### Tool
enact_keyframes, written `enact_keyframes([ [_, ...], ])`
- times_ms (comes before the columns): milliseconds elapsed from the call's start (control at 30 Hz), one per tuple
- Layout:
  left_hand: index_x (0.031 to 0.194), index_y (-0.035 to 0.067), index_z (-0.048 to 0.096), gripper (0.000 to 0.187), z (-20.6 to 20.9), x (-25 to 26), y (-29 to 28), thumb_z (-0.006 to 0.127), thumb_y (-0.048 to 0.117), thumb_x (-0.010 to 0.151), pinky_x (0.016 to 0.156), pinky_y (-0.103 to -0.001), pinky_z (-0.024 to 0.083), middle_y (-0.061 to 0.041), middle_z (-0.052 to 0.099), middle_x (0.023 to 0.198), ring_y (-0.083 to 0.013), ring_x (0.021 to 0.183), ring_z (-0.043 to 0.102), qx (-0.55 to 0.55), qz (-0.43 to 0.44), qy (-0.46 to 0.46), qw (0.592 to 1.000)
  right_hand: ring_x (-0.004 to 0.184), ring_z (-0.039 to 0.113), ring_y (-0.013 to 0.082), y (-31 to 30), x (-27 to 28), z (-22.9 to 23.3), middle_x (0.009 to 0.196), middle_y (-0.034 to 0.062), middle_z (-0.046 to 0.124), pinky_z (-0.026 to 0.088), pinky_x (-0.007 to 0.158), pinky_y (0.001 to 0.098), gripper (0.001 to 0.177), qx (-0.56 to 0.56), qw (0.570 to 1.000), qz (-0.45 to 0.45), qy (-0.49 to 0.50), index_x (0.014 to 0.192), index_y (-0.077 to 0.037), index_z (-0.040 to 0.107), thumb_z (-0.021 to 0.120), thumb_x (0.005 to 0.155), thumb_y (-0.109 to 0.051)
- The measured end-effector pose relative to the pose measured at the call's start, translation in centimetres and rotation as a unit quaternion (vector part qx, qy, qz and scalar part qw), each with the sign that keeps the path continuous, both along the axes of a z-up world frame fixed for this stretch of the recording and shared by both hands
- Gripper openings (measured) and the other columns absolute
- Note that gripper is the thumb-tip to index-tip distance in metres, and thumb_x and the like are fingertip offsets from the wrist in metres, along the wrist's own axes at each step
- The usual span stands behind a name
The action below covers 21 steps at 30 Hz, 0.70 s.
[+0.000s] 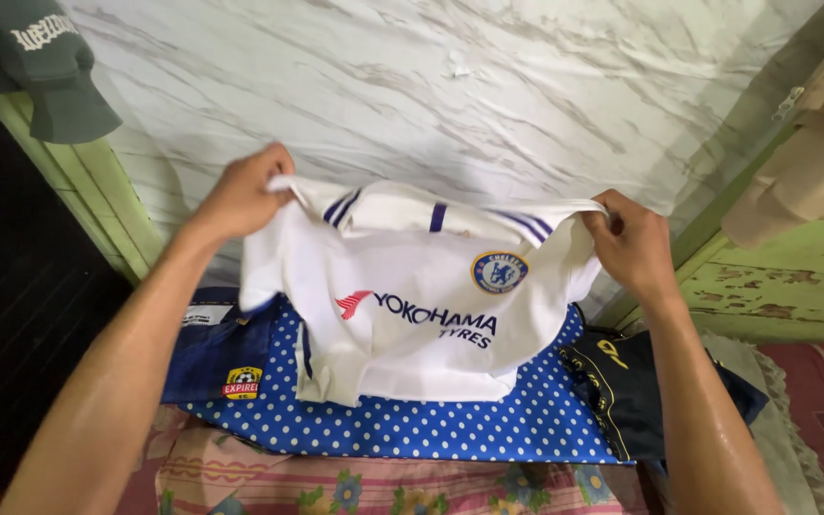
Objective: Folding a white football jersey on a blue polka-dotted ironing board.
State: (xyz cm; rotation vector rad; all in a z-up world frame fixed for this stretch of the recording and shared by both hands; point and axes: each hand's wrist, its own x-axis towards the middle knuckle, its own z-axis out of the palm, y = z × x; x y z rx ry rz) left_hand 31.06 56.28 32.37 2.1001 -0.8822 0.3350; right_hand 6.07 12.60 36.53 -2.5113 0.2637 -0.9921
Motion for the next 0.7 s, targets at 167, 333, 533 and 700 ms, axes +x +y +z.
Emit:
enact_keyframes([
  [167, 0.131, 0.008, 0.051, 0.067, -1.3, -3.9, -4.7, 0.077, 0.005, 0.069, 0.105, -0.042, 0.039, -0.012, 0.058, 0.132, -0.0262, 0.127, 0.054, 0.126, -0.094, 0.003, 0.988, 0.057, 0.055, 0.0151, 3.9, 1.2, -0.3, 0.069, 0.0102, 0.066, 0.048, 0.058, 0.0318, 0.02, -0.015, 0.997, 0.073, -0.011, 0.109, -0.007, 0.076, 0.072, 0.09, -0.01],
  [333, 0.145, 0.002, 0.037, 0.094, 0.6, -13.2, -13.0, 0.09, 0.024, 0.071, 0.101, -0.041, 0.047, -0.018, 0.063, 0.126, -0.0311, 0.119, 0.06, 0.003, -0.242, 0.038, 0.97, 0.064, 0.062, 0.0102, 11.5, 2.1, -0.7, 0.082, 0.0042, 0.071, 0.052, 0.059, 0.0281, 0.017, 0.004, 0.972, 0.236, -0.01, 0.099, -0.006, 0.075, 0.073, 0.082, -0.006],
  [533, 0.115, -0.004, 0.068, 0.03, 0.0, -13.0, -13.8, 0.065, 0.014, 0.091, 0.071, -0.038, 0.054, -0.021, 0.074, 0.09, -0.0251, 0.078, 0.073, -0.021, -0.176, 0.086, 0.98, 0.07, 0.062, 0.0138, 12.2, 2.3, -3.7, 0.091, 0.0039, 0.069, 0.053, 0.064, 0.0297, 0.025, 0.105, 0.976, 0.187, -0.023, 0.105, -0.004, 0.07, 0.079, 0.083, -0.015],
  [700, 0.126, -0.002, 0.069, 0.034, 3.1, -13.0, -11.2, 0.06, 0.019, 0.1, 0.086, -0.027, 0.055, -0.009, 0.077, 0.115, -0.0119, 0.099, 0.067, -0.102, -0.344, 0.232, 0.904, 0.128, 0.058, 0.0076, 9.1, 2.3, -10.0, 0.14, -0.002, 0.061, 0.048, 0.106, 0.0226, 0.057, 0.357, 0.808, 0.437, 0.169, 0.147, -0.011, 0.047, 0.068, 0.095, -0.017],
])
